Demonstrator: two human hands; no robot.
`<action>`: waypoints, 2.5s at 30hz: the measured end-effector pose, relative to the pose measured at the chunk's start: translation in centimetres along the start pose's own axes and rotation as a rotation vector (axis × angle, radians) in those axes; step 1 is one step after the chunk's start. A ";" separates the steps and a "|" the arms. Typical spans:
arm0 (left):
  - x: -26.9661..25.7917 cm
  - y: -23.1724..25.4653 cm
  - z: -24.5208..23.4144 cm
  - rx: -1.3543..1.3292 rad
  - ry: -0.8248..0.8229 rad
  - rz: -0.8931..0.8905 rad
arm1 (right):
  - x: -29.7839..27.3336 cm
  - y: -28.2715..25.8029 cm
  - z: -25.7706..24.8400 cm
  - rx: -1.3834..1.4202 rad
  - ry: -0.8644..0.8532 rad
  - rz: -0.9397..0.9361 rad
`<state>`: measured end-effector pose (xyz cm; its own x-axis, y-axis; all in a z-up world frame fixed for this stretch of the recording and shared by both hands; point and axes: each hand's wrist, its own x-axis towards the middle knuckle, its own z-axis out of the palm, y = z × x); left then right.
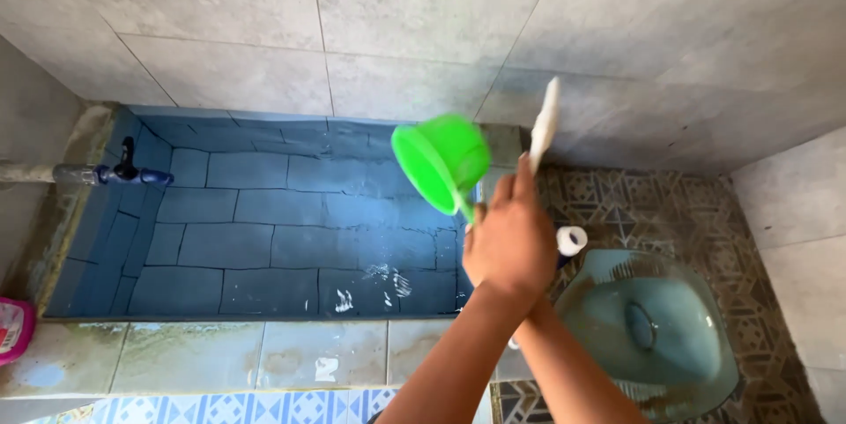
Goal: Cleaning a squat toilet and surrounding bathroom floor using a brush, water, and cleaning solutions.
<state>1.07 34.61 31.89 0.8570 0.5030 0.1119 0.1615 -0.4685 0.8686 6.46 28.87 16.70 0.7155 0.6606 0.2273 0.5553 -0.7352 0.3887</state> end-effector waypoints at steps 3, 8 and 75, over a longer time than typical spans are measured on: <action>-2.6 -7.1 4.0 0.026 0.191 0.049 | -3.5 -3.5 8.8 0.146 -0.003 0.065; -5.4 -15.2 6.8 -0.221 0.293 -0.113 | -3.7 -4.7 4.5 0.517 -0.327 0.042; -29.7 -0.9 47.8 0.312 -0.807 0.407 | -60.4 23.2 -8.7 1.762 0.420 2.282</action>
<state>-1.12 -14.62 4.71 0.9362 -0.3394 -0.0910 -0.2004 -0.7284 0.6551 -27.57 -26.73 19.74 0.3963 -0.5603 -0.7273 -0.3694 0.6279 -0.6850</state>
